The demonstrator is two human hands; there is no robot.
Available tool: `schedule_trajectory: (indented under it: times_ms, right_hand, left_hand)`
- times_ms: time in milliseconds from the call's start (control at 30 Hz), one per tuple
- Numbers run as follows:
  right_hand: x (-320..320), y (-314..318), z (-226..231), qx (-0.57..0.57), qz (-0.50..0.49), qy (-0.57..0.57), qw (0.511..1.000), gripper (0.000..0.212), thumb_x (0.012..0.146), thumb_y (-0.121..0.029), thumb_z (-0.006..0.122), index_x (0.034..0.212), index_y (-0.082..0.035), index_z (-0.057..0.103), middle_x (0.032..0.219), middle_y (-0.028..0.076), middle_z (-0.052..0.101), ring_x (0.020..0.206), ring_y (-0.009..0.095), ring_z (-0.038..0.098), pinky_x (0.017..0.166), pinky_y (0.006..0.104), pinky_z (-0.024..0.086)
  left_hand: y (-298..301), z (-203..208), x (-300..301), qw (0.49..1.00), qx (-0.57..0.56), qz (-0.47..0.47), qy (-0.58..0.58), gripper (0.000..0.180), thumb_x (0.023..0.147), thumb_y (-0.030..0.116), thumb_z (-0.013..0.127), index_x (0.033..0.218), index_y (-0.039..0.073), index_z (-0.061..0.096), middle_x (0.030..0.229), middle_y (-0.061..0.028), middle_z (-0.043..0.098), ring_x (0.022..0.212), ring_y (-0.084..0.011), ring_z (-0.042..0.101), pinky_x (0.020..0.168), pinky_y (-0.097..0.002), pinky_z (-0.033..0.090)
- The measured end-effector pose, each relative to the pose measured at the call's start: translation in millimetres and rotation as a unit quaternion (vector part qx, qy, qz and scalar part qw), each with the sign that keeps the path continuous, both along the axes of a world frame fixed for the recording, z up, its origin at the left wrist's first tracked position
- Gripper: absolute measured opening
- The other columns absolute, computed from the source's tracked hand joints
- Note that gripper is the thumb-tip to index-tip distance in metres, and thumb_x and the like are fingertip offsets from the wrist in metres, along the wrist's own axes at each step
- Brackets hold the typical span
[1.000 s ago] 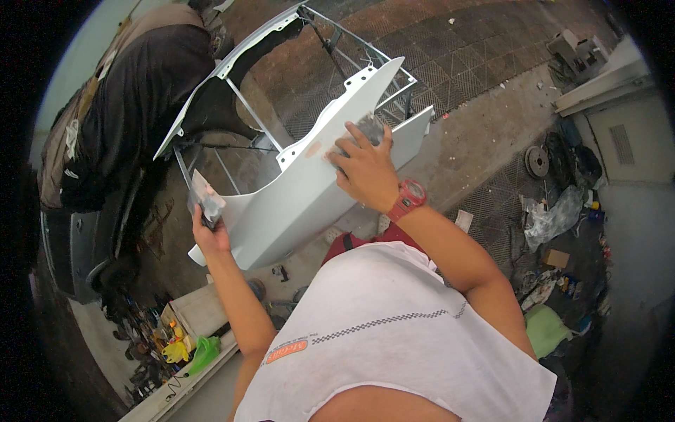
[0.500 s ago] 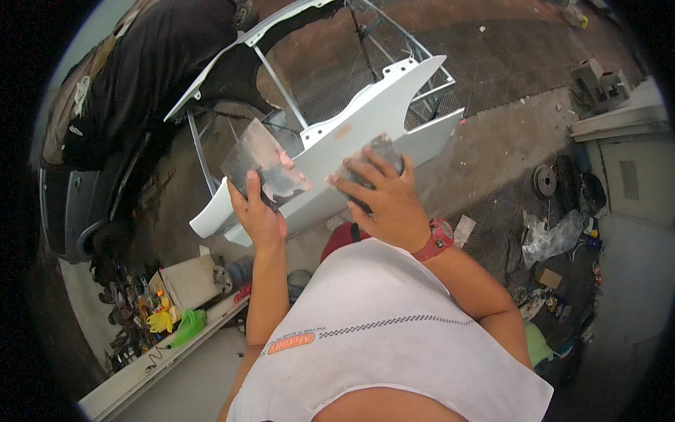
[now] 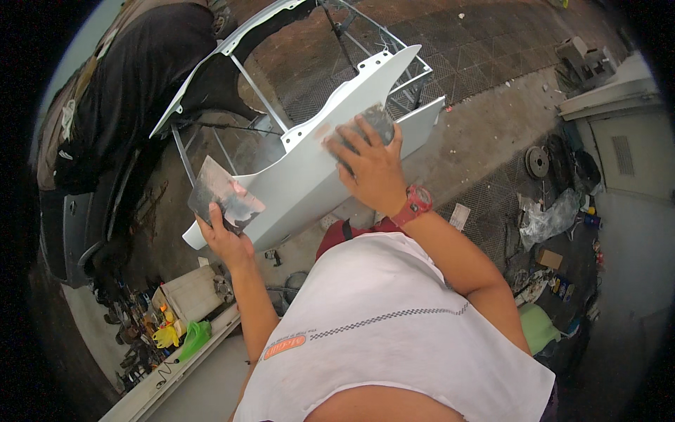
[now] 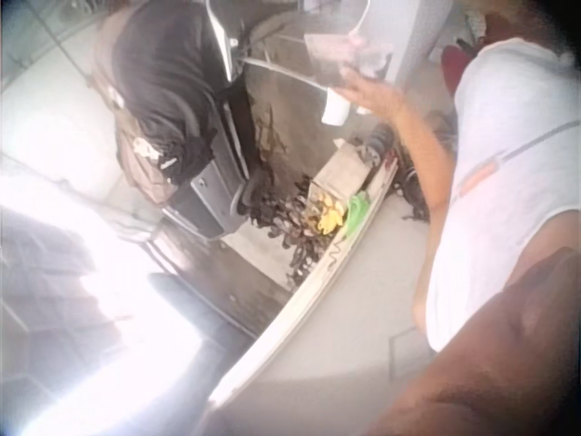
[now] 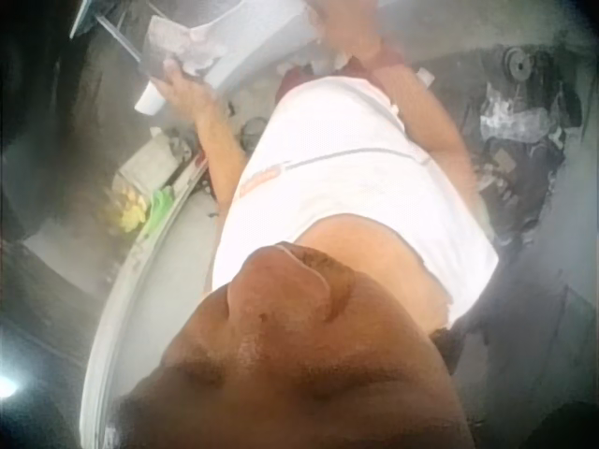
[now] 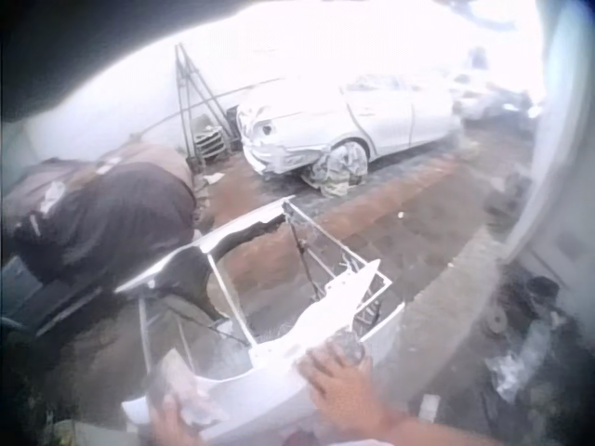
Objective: The person sands the surface of a white car bumper and a separate white car part using sandpaper. They move between the two parts, rubbing the sandpaper over the surfaces to smooth them.
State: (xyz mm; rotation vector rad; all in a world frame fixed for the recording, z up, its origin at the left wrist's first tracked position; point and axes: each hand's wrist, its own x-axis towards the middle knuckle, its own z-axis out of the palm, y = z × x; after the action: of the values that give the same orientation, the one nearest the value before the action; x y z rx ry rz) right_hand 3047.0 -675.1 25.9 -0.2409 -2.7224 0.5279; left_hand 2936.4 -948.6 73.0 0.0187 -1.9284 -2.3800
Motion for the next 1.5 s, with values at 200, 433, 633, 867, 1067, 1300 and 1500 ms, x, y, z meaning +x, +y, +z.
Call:
schedule_trajectory:
  times_ms: [200,433,633,867,1067,1300,1500]
  right_hand:
    - [-23.8,4.7,-31.4,0.036,0.024,0.023,0.999,0.048,0.1,-0.03,0.067,0.148,-0.034,0.064,0.156,-0.001,0.055,0.156,0.028,0.038,0.12,0.079,0.017]
    - [-21.6,4.9,-31.2,0.053,0.046,-0.001,0.998,0.046,0.097,-0.029,0.068,0.143,-0.032,0.068,0.153,0.0,0.057,0.155,0.027,0.038,0.117,0.081,0.018]
    - [-25.1,4.5,-26.3,0.033,0.032,0.04,0.998,0.043,0.095,-0.028,0.07,0.138,-0.029,0.071,0.149,0.0,0.059,0.154,0.027,0.039,0.115,0.0827,0.018]
    - [-25.4,9.9,-32.0,0.04,0.046,0.014,0.998,0.045,0.095,-0.027,0.07,0.14,-0.03,0.07,0.148,-0.001,0.06,0.153,0.026,0.041,0.115,0.0824,0.018]
    - [-26.0,12.0,-39.4,0.037,0.034,0.052,0.997,0.045,0.094,-0.027,0.071,0.138,-0.033,0.07,0.149,-0.002,0.059,0.154,0.025,0.04,0.115,0.0839,0.018]
    - [-22.7,11.1,-33.7,0.01,0.015,0.069,0.997,0.045,0.093,-0.027,0.072,0.138,-0.032,0.07,0.147,-0.002,0.06,0.153,0.024,0.041,0.115,0.0839,0.02]
    - [-25.1,7.0,-29.6,0.039,0.034,0.007,0.999,0.046,0.093,-0.027,0.071,0.139,-0.032,0.071,0.149,0.0,0.059,0.155,0.026,0.041,0.118,0.0796,0.018]
  left_hand:
    - [-16.9,-12.9,10.3,0.998,-0.008,-0.004,-0.057,0.042,0.112,0.016,0.055,0.15,0.0,0.051,0.141,-0.0143,0.064,0.125,-0.0264,0.067,0.107,-0.0423,0.054]
    - [-15.1,-16.7,9.8,0.998,0.018,0.013,-0.066,0.041,0.112,0.017,0.055,0.149,0.002,0.053,0.14,-0.0134,0.065,0.124,-0.0262,0.067,0.106,-0.0413,0.055]
    - [-14.5,-13.9,6.8,0.997,0.028,0.014,-0.075,0.043,0.111,0.018,0.057,0.15,0.002,0.053,0.141,-0.0122,0.065,0.126,-0.0266,0.066,0.107,-0.0426,0.054]
    - [-11.4,-15.3,6.3,0.996,0.036,0.013,-0.083,0.044,0.111,0.018,0.058,0.151,0.001,0.052,0.141,-0.0121,0.064,0.127,-0.0251,0.064,0.11,-0.0417,0.051]
    - [-11.5,-12.8,9.2,0.994,0.038,0.032,-0.094,0.045,0.111,0.017,0.057,0.153,0.001,0.05,0.141,-0.0121,0.064,0.128,-0.0253,0.064,0.11,-0.042,0.051]
    - [-10.9,-13.9,9.6,0.995,0.047,0.004,-0.091,0.041,0.111,0.017,0.057,0.148,0.001,0.053,0.138,-0.0142,0.066,0.124,-0.026,0.067,0.109,-0.0413,0.053]
    - [-5.4,-13.0,11.9,0.995,0.035,-0.003,-0.09,0.043,0.111,0.018,0.057,0.15,0.002,0.054,0.141,-0.0128,0.065,0.128,-0.026,0.065,0.11,-0.0421,0.053]
